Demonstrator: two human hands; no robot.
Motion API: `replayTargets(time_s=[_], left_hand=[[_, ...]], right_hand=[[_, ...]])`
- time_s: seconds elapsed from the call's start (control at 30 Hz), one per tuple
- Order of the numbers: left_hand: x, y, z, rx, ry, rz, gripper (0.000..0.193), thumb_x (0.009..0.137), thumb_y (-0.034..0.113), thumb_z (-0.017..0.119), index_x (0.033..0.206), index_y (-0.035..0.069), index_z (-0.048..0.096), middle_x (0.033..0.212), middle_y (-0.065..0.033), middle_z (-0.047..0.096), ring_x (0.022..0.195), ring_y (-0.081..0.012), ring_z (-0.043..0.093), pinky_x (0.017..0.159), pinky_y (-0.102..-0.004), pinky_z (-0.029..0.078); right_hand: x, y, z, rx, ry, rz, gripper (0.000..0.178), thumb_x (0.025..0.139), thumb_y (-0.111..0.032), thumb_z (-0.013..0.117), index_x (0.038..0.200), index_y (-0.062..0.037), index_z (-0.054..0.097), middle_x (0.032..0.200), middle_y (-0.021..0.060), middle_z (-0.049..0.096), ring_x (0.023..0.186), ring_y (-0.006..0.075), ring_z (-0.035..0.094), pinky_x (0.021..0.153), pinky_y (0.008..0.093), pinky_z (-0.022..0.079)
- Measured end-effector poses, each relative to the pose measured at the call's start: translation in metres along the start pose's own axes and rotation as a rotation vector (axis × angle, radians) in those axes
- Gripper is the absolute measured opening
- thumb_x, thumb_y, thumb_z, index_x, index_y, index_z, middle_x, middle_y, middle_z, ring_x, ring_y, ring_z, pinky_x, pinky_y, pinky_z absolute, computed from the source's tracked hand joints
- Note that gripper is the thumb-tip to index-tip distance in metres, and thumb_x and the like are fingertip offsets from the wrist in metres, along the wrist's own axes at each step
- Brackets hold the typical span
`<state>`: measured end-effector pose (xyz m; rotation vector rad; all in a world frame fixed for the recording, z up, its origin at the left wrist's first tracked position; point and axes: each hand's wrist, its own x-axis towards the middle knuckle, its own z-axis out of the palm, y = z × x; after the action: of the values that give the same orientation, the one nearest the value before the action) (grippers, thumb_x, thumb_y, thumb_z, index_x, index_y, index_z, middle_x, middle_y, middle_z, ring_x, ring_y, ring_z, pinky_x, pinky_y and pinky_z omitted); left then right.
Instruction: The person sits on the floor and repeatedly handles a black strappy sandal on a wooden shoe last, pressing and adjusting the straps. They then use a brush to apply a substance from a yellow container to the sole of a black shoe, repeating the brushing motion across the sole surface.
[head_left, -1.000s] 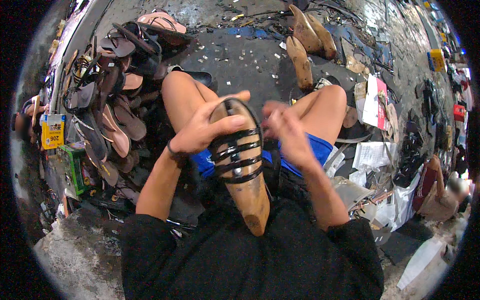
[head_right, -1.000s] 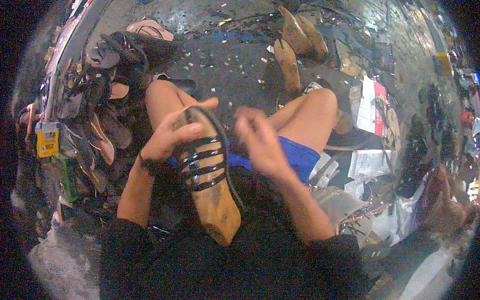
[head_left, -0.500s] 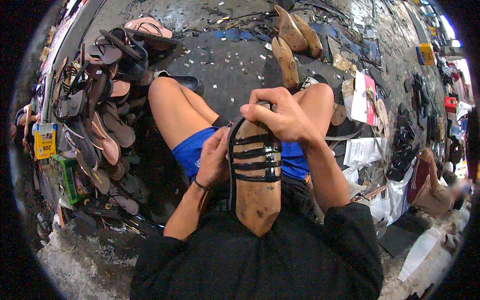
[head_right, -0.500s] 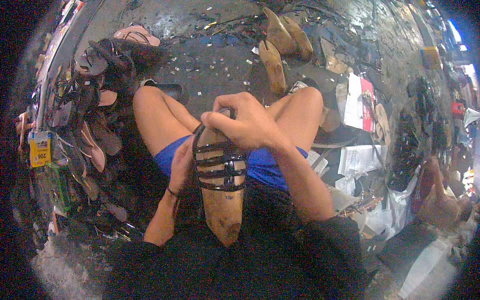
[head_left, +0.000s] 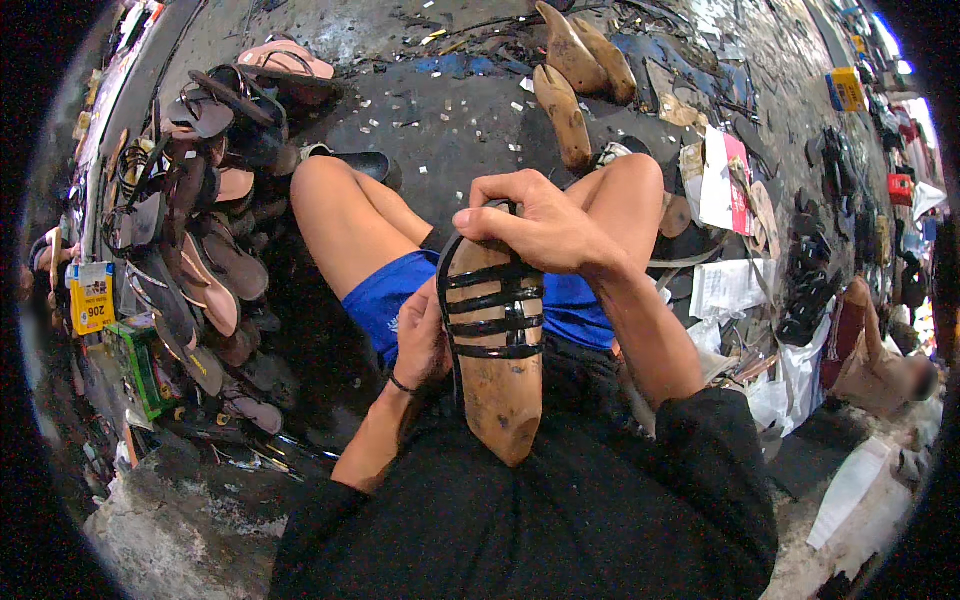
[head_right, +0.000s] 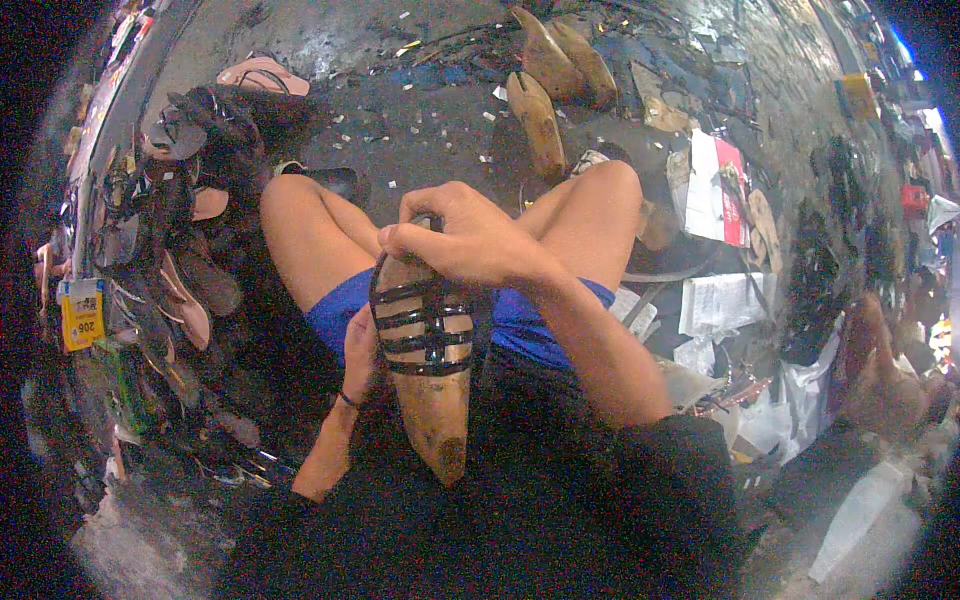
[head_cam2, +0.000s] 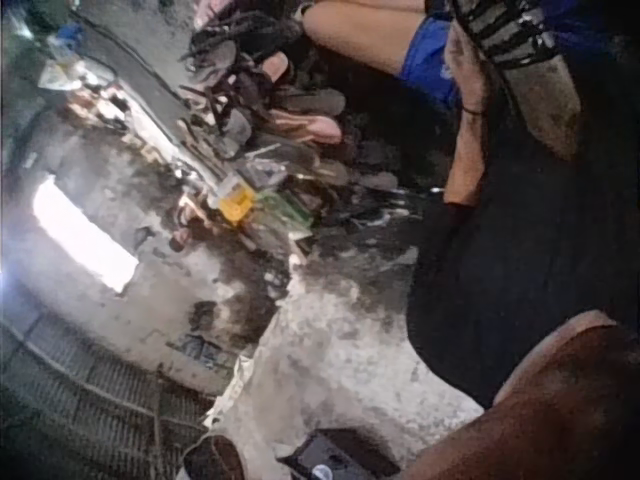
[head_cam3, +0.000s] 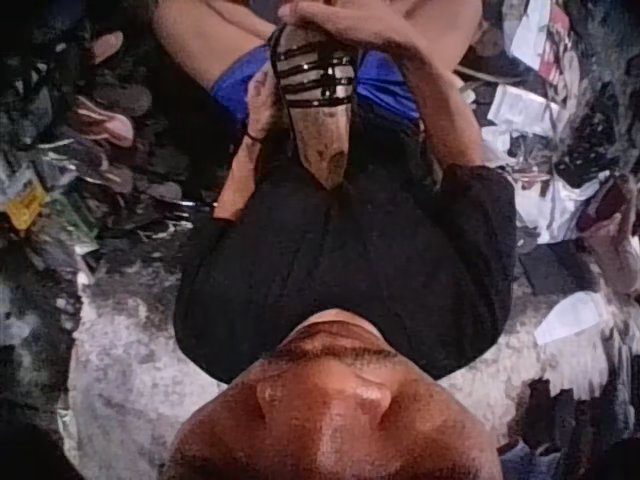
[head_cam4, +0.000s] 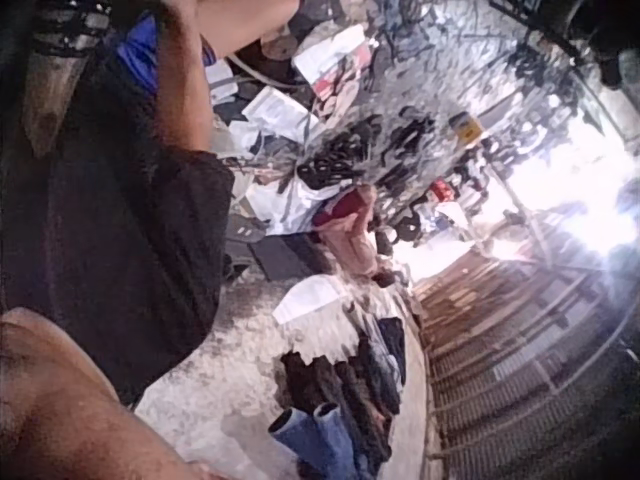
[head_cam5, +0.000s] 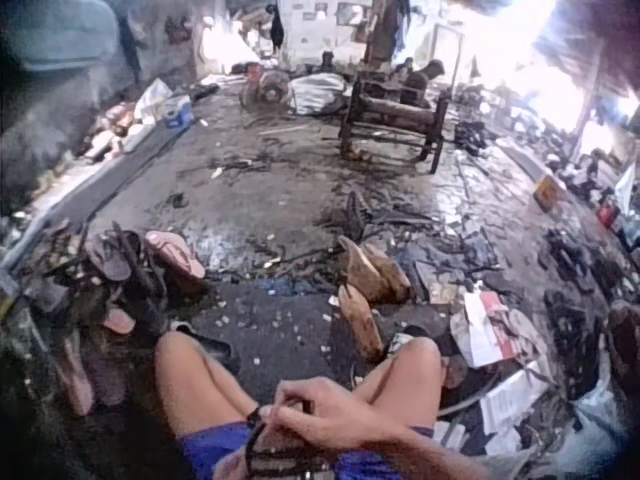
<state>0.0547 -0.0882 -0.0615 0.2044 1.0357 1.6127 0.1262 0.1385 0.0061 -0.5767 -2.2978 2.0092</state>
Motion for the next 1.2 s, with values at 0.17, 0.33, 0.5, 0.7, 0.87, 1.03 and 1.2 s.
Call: replayTargets(time_s=[0.17,0.33,0.5,0.7,0.87,1.03,1.2], left_hand=[[-0.019,-0.001,0.011,-0.144,-0.039,0.033,0.035,0.105,0.024,0.051,0.133,0.002,0.054,0.126,-0.0104,0.065,0.109,-0.0201,0.065,0.095,-0.0366,0.054],[-0.019,-0.02,-0.025,-0.041,-0.135,0.002,0.037,0.104,0.026,0.052,0.131,0.001,0.054,0.128,-0.0101,0.064,0.111,-0.019,0.064,0.097,-0.0363,0.053],[-0.032,0.0,0.001,0.056,-0.021,-0.168,0.037,0.104,0.025,0.052,0.131,0.0,0.054,0.128,-0.0106,0.064,0.112,-0.0193,0.064,0.097,-0.0362,0.052],[-0.038,-0.014,-0.016,0.085,-0.113,-0.061,0.037,0.104,0.025,0.054,0.132,0.001,0.054,0.128,-0.0106,0.064,0.112,-0.0194,0.064,0.096,-0.0359,0.053],[-0.022,0.017,-0.025,0.243,-0.108,-0.187,0.044,0.102,0.026,0.053,0.137,0.0,0.048,0.133,-0.012,0.058,0.121,-0.0223,0.057,0.102,-0.0386,0.047],[0.065,0.095,0.014,0.439,-0.413,0.221,0.079,0.099,0.05,0.054,0.152,-0.002,0.028,0.148,-0.0149,0.043,0.136,-0.0235,0.043,0.112,-0.0372,0.036],[0.05,0.136,0.031,0.65,-0.286,-0.208,0.061,0.092,0.037,0.067,0.135,-0.003,0.054,0.119,-0.0106,0.066,0.111,-0.0192,0.062,0.1,-0.0315,0.047]], right_hand=[[0.005,-0.003,-0.001,0.009,0.015,-0.002,0.04,0.086,-0.038,0.065,0.082,0.0016,0.07,0.074,0.0147,0.069,0.073,0.02,0.065,0.07,0.0372,0.052],[0.002,0.003,0.002,0.009,0.018,-0.014,0.039,0.085,-0.037,0.064,0.084,0.0012,0.072,0.078,0.016,0.071,0.074,0.0224,0.066,0.071,0.0381,0.052],[-0.001,0.012,0.002,0.084,0.043,-0.024,0.033,0.091,-0.028,0.065,0.075,0.0002,0.061,0.068,0.0012,0.059,0.07,0.0079,0.051,0.063,0.0286,0.043],[-0.004,0.015,0.007,0.116,0.054,-0.028,0.033,0.091,-0.028,0.065,0.075,0.0006,0.063,0.068,0.0025,0.061,0.071,0.0084,0.053,0.064,0.0293,0.044],[0.003,0.025,0.006,0.113,0.037,-0.098,0.037,0.092,-0.032,0.065,0.076,0.001,0.066,0.068,0.0041,0.063,0.071,0.0097,0.055,0.065,0.0298,0.045],[0.01,-0.006,0.029,-0.023,0.122,-0.083,0.052,0.093,-0.046,0.062,0.11,0.0037,0.059,0.093,0.0205,0.069,0.087,0.0267,0.066,0.08,0.0369,0.052],[-0.016,-0.003,0.037,0.381,0.727,-0.123,0.057,0.102,-0.048,0.049,0.126,0.0039,0.049,0.11,0.0162,0.066,0.102,0.0278,0.067,0.088,0.0392,0.053]])
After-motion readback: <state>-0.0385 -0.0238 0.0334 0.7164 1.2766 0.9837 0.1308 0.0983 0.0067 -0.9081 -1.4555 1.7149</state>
